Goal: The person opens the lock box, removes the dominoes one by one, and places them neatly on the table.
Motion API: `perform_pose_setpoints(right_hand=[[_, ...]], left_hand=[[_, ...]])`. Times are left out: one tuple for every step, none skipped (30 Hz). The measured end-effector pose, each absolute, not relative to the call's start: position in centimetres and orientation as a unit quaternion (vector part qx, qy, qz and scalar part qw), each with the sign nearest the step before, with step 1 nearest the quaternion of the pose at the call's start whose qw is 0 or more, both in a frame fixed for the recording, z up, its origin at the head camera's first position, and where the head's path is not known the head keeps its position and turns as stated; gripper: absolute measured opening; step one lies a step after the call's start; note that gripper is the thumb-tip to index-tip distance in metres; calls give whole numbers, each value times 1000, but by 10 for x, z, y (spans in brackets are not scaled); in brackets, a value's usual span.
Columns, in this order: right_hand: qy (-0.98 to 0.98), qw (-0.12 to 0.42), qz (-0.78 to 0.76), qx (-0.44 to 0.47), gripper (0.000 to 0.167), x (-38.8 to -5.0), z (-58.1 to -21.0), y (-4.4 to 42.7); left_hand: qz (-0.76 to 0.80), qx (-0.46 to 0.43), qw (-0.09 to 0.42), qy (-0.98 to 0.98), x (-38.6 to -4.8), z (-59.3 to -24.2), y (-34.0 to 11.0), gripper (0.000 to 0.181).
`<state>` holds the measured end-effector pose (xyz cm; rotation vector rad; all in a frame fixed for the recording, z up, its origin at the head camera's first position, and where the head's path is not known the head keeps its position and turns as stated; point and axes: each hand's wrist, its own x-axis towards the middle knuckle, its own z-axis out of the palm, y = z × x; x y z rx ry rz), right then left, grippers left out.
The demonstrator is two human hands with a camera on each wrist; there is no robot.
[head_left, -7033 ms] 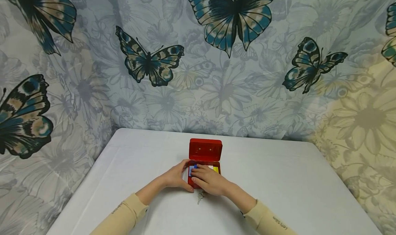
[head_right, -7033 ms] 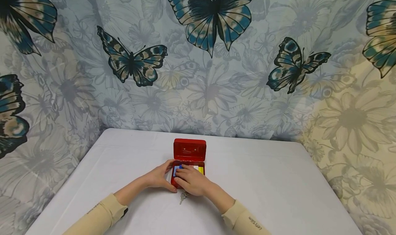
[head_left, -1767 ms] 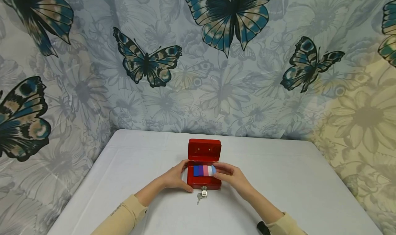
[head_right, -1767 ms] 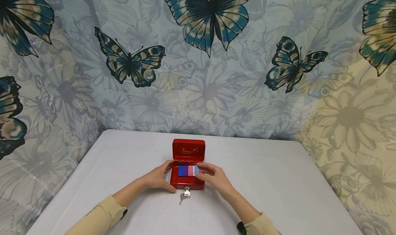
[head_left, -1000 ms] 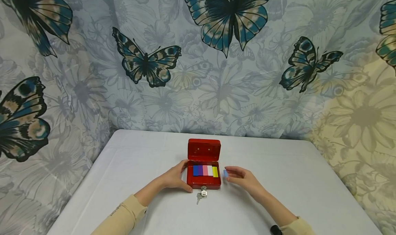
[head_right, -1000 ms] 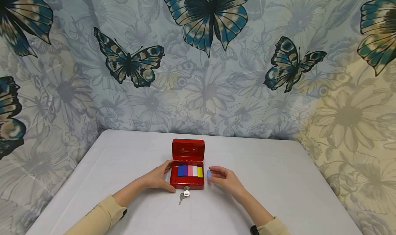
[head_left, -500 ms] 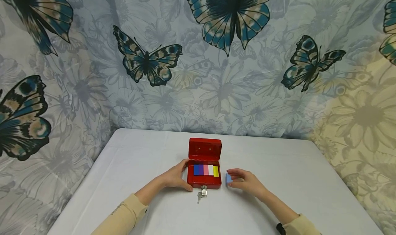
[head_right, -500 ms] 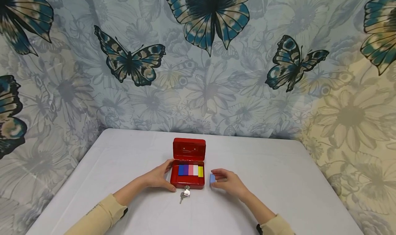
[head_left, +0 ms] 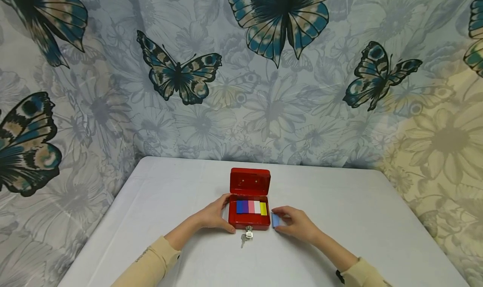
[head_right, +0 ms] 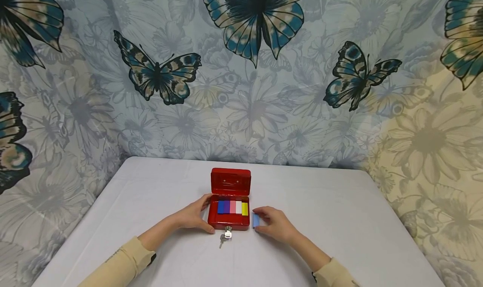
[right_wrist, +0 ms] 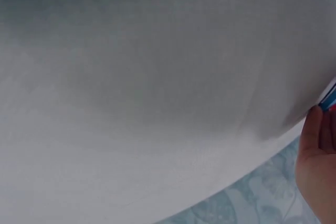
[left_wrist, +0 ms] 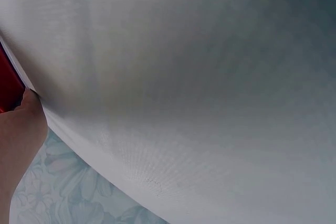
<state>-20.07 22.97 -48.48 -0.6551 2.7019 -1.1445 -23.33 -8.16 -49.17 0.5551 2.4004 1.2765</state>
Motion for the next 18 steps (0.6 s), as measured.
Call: perform_pose_setpoints(right_hand=[[898, 66, -375, -219, 48, -200, -485, 230], [900, 66, -371, -221, 48, -200, -485, 229], [900, 65, -368, -223, 48, -200, -485, 229], [901, 64, -366, -226, 48, -199, -485, 229], [902, 63, -363, -227, 47, -199, -485, 229], [902, 62, -362, -229, 47, -199, -485, 229], [902, 62, -360, -229, 47, -199, -485, 229], [903, 61, -360, -228, 47, -199, -485, 229], [903, 61, -360, -228, 47, -199, -485, 229], [903, 61, -359, -229, 48, -199, -485, 229], [903, 60, -358, -228, 48, -199, -485, 229], [903, 59, -358, -229, 48, -199, -486, 229], [903, 58, -358, -229, 48, -199, -486, 229], [903, 57, -358, -229, 48, -199, -486, 229], [903, 57, -358, -230, 48, -199, -487, 229], [904, 56, -357, -230, 48, -199, -487, 229], [904, 55, -357, -230, 48, -198, -487, 229], [904, 55, -357, -230, 48, -198, -488, 229]], left_hand=[[453, 196, 183, 850, -234, -492, -81, 107], [453, 196, 183, 850, -234, -492, -81, 108], [453, 196, 184, 850, -234, -492, -81, 108], [452, 196, 184, 850, -234, -492, -81, 108], [452, 196, 183, 851, -234, -492, -81, 108], [452, 197, 183, 850, -234, -492, -81, 107], [452, 198, 182, 850, -234, -492, -81, 107], [451, 198, 182, 851, -234, -493, -82, 107], [451, 199, 182, 851, -234, -493, -82, 107], [451, 198, 182, 851, -234, -492, -82, 107], [452, 198, 182, 851, -234, -492, -82, 107], [453, 198, 182, 850, -234, -492, -82, 107], [453, 198, 183, 850, -234, -492, -82, 107], [453, 198, 183, 850, -234, -492, -82, 107], [454, 198, 183, 849, -234, -492, -82, 107], [455, 198, 183, 849, -234, -492, -82, 107], [455, 198, 183, 849, -234, -492, -82, 107], [454, 198, 183, 849, -233, -492, -82, 107]])
